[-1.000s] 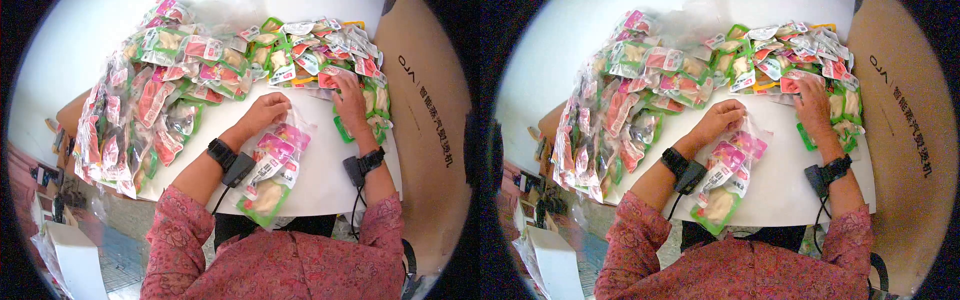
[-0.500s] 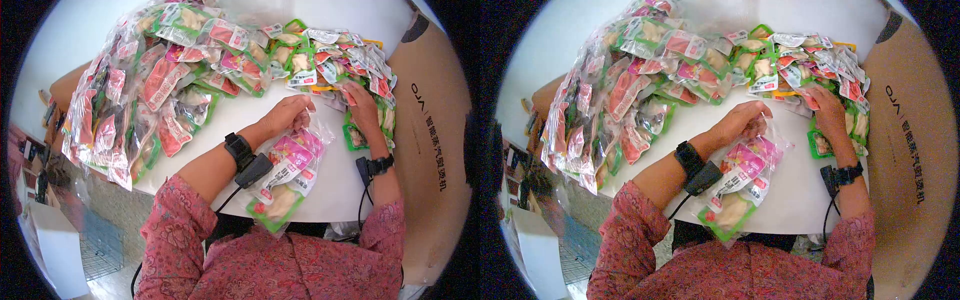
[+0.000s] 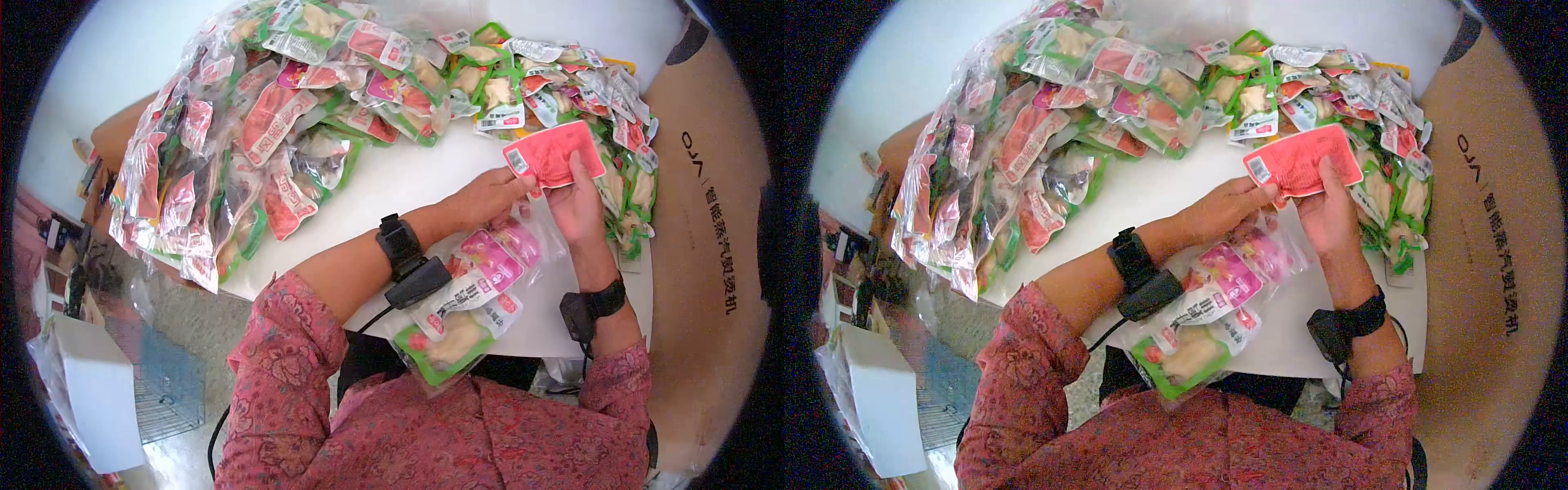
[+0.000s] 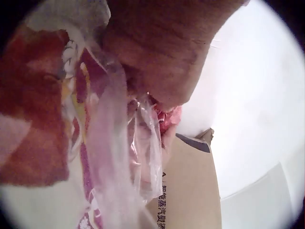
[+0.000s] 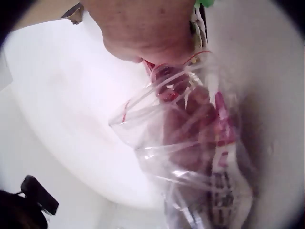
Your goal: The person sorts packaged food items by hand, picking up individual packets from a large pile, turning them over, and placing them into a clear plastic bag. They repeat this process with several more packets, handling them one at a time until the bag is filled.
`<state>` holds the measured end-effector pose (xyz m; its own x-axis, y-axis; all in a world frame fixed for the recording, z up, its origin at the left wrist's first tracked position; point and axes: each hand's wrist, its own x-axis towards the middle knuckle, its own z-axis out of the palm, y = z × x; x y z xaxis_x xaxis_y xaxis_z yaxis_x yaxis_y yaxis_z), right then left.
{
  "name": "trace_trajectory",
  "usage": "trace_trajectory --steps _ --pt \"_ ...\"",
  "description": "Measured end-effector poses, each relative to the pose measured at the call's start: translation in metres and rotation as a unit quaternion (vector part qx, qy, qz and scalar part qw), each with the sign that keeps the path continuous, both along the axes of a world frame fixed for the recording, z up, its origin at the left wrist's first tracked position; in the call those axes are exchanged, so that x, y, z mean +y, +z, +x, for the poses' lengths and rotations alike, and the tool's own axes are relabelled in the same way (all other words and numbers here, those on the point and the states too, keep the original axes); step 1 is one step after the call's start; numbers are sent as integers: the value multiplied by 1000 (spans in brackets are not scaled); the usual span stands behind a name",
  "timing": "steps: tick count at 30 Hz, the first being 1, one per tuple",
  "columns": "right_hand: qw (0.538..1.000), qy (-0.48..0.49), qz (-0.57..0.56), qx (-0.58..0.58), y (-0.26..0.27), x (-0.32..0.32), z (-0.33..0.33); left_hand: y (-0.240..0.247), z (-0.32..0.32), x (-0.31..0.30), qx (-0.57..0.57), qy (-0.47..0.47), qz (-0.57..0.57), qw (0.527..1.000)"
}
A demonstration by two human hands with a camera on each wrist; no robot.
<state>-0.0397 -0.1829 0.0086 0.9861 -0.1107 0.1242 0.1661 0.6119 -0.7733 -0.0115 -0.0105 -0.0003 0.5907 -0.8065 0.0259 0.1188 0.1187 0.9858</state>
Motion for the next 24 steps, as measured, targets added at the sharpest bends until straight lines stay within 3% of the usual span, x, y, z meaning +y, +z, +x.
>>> trace_trajectory --steps 1,3,5,8,10,13,15,16,18,19,21,22,24 --pt "999 -10 -30 -11 2 4 -1 -1 0 -2 2 1 3 1000" --pt "997 0 -70 -15 1 -1 -2 -4 3 -5 33 98 -39 994" --pt "994 9 -110 -19 0 -8 -3 -10 9 -6 11 114 -61 992" --pt "994 53 -71 60 -8 -21 -4 -8 11 -6 -37 137 -114 983" --pt "980 186 77 -3 -14 -28 0 -7 11 -4 -62 142 -141 978" --pt "983 146 112 -20 -5 -22 -3 -9 12 -7 -99 160 -105 977" --pt "984 122 126 -12 7 -17 -7 -16 17 -9 -234 254 -31 938" --pt "984 122 127 -14 8 -13 -7 -20 20 -8 -236 254 -31 937" --pt "999 32 37 -7 9 -9 -8 -18 23 -7 -475 291 -40 829" --pt "1000 -4 28 -3 -2 -13 -4 -14 21 -5 -478 288 -40 829" --pt "999 -36 -8 10 -11 -18 -2 -8 10 -1 -362 170 -9 917" --pt "997 -64 -48 24 -13 -19 -2 -6 7 -1 -361 166 -7 918" --pt "997 -66 -35 9 -7 -18 -5 -3 4 -2 -190 134 -44 972"
